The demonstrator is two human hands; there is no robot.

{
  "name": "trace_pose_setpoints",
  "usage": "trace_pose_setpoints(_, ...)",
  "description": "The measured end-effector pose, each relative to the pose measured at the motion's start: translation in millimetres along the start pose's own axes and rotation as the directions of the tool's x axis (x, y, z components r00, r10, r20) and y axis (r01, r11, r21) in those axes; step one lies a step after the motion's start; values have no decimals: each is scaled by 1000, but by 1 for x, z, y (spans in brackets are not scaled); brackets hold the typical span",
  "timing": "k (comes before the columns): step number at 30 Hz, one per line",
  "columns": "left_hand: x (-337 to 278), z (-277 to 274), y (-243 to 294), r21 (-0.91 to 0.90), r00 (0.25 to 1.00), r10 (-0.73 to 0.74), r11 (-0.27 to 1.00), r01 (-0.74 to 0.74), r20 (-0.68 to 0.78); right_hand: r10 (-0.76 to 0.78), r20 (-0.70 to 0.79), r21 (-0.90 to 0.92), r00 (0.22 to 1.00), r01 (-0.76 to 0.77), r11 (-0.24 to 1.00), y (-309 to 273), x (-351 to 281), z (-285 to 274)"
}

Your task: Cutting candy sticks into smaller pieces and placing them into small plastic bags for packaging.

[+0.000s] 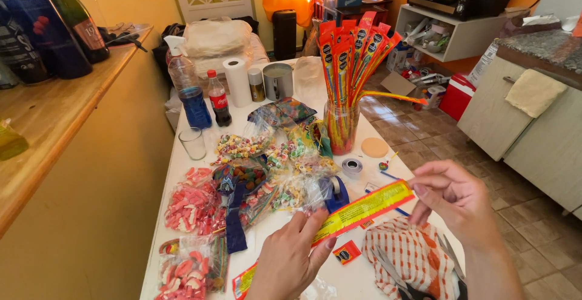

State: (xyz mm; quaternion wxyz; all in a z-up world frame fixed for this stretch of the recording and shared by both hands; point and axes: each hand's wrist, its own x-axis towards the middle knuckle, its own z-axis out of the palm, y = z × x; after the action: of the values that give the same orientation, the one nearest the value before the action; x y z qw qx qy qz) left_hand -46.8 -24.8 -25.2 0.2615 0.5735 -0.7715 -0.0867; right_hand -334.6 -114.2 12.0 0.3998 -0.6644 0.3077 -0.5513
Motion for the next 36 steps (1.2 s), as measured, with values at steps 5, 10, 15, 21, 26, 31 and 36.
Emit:
trace_pose_setpoints(5,0,3,-10,141,965,228,968,-210,-132,-48,109,57,993,42,997,16,0,-11)
trace_pose_setpoints(10,0,1,-10,162,919,378,919,-358,-112,-53,-5,-119,999,52,992,29,-5,-16)
trace_pose_setpoints(15,-4,-3,-7,226,920,372,913,-340,-122,117,-34,-32,993,-118,992,37,-9,-13)
trace_pose_setpoints(21,-7,-3,-12,274,928,366,901,-336,-68,326,72,66,943,-331,941,67,-17,-21)
trace_pose_setpoints(26,-2,-4,-11,303,927,370,892,-335,-65,379,51,18,924,-380,925,68,-22,-8)
trace_pose_setpoints(31,18,-32,18,476,881,471,769,-426,27,495,-226,363,839,-399,842,75,-30,39)
trace_pose_setpoints(36,35,-83,33,634,928,336,686,-358,161,437,-346,503,831,-229,833,115,-40,32)
